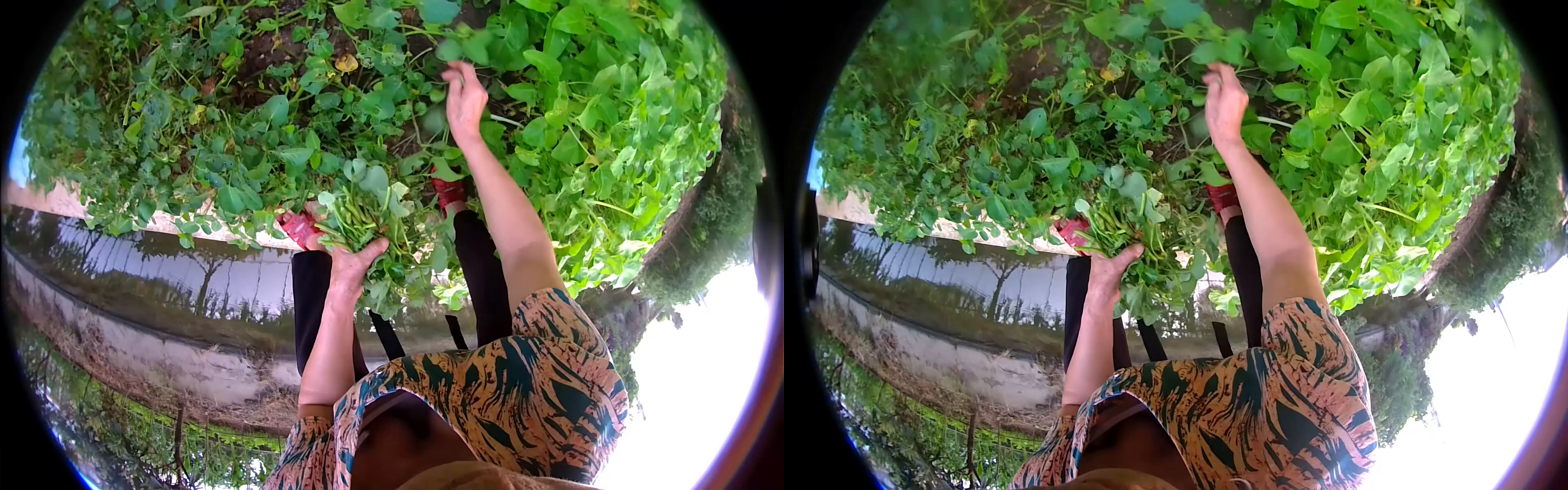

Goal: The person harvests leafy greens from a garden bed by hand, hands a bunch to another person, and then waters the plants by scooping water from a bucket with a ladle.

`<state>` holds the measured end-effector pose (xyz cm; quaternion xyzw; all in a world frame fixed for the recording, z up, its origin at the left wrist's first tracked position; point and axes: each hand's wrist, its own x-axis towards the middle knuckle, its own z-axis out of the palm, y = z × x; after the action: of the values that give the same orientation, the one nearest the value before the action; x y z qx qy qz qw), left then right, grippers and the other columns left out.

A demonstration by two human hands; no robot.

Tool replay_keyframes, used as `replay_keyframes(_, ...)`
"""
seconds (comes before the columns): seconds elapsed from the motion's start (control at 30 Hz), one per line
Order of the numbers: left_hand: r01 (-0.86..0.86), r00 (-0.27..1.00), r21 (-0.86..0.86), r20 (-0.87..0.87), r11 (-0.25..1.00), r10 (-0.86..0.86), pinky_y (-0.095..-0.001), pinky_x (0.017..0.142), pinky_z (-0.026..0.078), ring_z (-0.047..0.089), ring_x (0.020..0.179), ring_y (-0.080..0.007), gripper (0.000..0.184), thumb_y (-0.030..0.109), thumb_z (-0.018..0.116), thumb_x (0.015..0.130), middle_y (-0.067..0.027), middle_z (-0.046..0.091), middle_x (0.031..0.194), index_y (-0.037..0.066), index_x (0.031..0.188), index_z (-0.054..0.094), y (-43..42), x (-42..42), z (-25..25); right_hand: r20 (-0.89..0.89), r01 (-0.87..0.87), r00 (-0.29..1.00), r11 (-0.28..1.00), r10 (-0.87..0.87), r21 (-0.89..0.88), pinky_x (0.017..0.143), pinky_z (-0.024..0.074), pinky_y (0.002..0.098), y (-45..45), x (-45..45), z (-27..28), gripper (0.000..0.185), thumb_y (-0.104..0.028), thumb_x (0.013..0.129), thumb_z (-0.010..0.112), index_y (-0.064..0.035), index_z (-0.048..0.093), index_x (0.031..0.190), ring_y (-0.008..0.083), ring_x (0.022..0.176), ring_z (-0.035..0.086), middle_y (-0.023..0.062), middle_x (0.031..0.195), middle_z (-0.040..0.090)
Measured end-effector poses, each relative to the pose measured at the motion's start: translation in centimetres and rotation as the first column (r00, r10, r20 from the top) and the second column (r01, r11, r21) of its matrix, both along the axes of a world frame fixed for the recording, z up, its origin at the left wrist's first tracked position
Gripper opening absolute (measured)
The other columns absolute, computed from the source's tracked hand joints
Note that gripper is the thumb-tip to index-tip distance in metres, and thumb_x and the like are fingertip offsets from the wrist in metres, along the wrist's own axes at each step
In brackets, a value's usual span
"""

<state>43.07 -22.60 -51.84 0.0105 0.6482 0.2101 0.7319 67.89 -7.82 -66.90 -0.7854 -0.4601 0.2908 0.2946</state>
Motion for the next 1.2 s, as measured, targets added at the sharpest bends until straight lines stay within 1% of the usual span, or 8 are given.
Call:
replay_keyframes(0.1, 0.015, 1.000, -0.013, -0.009, 1.000, -0.015, -0.0346, 0.089, 0.046, 0.059, 0.097, -0.0220, 0.064, 0.002, 0.078, 0.065, -0.0081, 0.061, 0.109, 0.003, 0.122, 0.049, 0.0, -0.1, -0.1, -0.071, -0.117, 0.990, 0.992, 0.121, 0.051, 0.075, 0.0513, 0.0393, 5.0, -1.2, -4.7, 0.026, 0.002, 0.082, 0.047, 0.0009, 0.062, 0.103, 0.0326, 0.085, 0.065, 0.0211, 0.094, 0.066)
replay_keyframes(0.33, -0.048, 0.999, -0.006, -0.019, 0.999, 0.048, -0.0343, 0.089, 0.046, 0.058, 0.099, -0.0215, 0.063, 0.002, 0.078, 0.064, -0.0083, 0.062, 0.108, 0.002, 0.121, 0.051, 1.0, -0.6, 0.4, -0.001, -0.060, 0.997, 0.810, 0.073, -0.584, 0.071, 0.0476, 0.0451, 9.6, -2.3, -13.6, 0.017, -0.009, 0.083, 0.052, 0.0034, 0.062, 0.091, 0.0392, 0.085, 0.062, 0.0276, 0.097, 0.062)
replay_keyframes(0.53, -0.037, 0.999, -0.051, -0.005, 0.998, 0.037, -0.0349, 0.090, 0.046, 0.058, 0.099, -0.0218, 0.063, 0.003, 0.077, 0.065, -0.0083, 0.061, 0.109, 0.002, 0.121, 0.051, 1.0, -1.2, 0.1, 0.306, -0.462, 0.757, 0.804, 0.577, -0.375, 0.064, 0.0481, 0.0380, 8.8, 3.2, -17.4, 0.032, -0.031, 0.090, 0.047, -0.0022, 0.059, 0.084, 0.0230, 0.074, 0.060, 0.0106, 0.078, 0.061)
replay_keyframes(0.63, -0.030, 0.999, -0.029, -0.038, 0.999, 0.029, -0.0355, 0.091, 0.045, 0.057, 0.100, -0.0218, 0.064, 0.007, 0.079, 0.064, -0.0076, 0.061, 0.108, 0.003, 0.121, 0.051, 0.9, -1.4, -0.2, -0.180, -0.245, 0.967, 0.855, 0.181, -0.456, 0.062, 0.0456, 0.0358, 9.6, 1.8, -9.6, 0.032, -0.034, 0.087, 0.049, -0.0040, 0.059, 0.081, 0.0189, 0.069, 0.056, 0.0063, 0.073, 0.058)
replay_keyframes(0.8, -0.102, 0.993, 0.021, -0.060, 0.995, 0.103, -0.0364, 0.093, 0.043, 0.055, 0.103, -0.0221, 0.070, 0.011, 0.083, 0.060, -0.0076, 0.059, 0.110, 0.003, 0.122, 0.050, 1.1, -1.3, 0.2, -0.210, 0.250, 0.916, 0.897, -0.340, -0.364, 0.053, 0.0368, 0.0323, 8.2, -0.3, -6.6, 0.029, -0.032, 0.080, 0.050, -0.0043, 0.058, 0.075, 0.0161, 0.059, 0.047, 0.0071, 0.066, 0.054)
replay_keyframes(0.97, -0.049, 0.993, 0.087, 0.113, 0.995, 0.039, -0.0373, 0.095, 0.043, 0.054, 0.107, -0.0215, 0.076, 0.015, 0.085, 0.061, -0.0096, 0.060, 0.113, 0.001, 0.125, 0.047, 0.1, -2.1, 0.0, 0.143, -0.467, 0.880, 0.881, 0.453, 0.081, 0.053, 0.0430, 0.0393, -5.4, -3.0, 4.3, 0.021, -0.015, 0.082, 0.039, -0.0042, 0.051, 0.068, 0.0254, 0.057, 0.051, 0.0130, 0.062, 0.050)
replay_keyframes(1.07, 0.251, 0.943, 0.207, 0.169, 0.946, -0.287, -0.0349, 0.092, 0.045, 0.055, 0.106, -0.0195, 0.069, 0.011, 0.082, 0.066, -0.0077, 0.060, 0.114, 0.003, 0.125, 0.048, -2.0, -3.5, -0.7, -0.012, -0.613, 0.784, 0.777, 0.621, 0.144, 0.049, 0.0402, 0.0405, -13.1, -5.4, 13.5, 0.009, -0.011, 0.071, 0.048, -0.0068, 0.047, 0.064, 0.0254, 0.053, 0.046, 0.0107, 0.058, 0.043)
replay_keyframes(1.2, 0.163, 0.824, 0.123, 0.529, 0.979, -0.203, -0.0334, 0.083, 0.047, 0.056, 0.100, -0.0179, 0.055, 0.009, 0.080, 0.068, -0.0075, 0.063, 0.107, 0.003, 0.117, 0.056, -1.8, -3.5, 1.4, -0.295, -0.705, 0.625, 0.685, 0.723, 0.187, 0.043, 0.0392, 0.0331, -18.0, -9.4, 23.7, 0.018, -0.016, 0.078, 0.050, -0.0104, 0.047, 0.062, 0.0199, 0.046, 0.040, 0.0046, 0.058, 0.042)
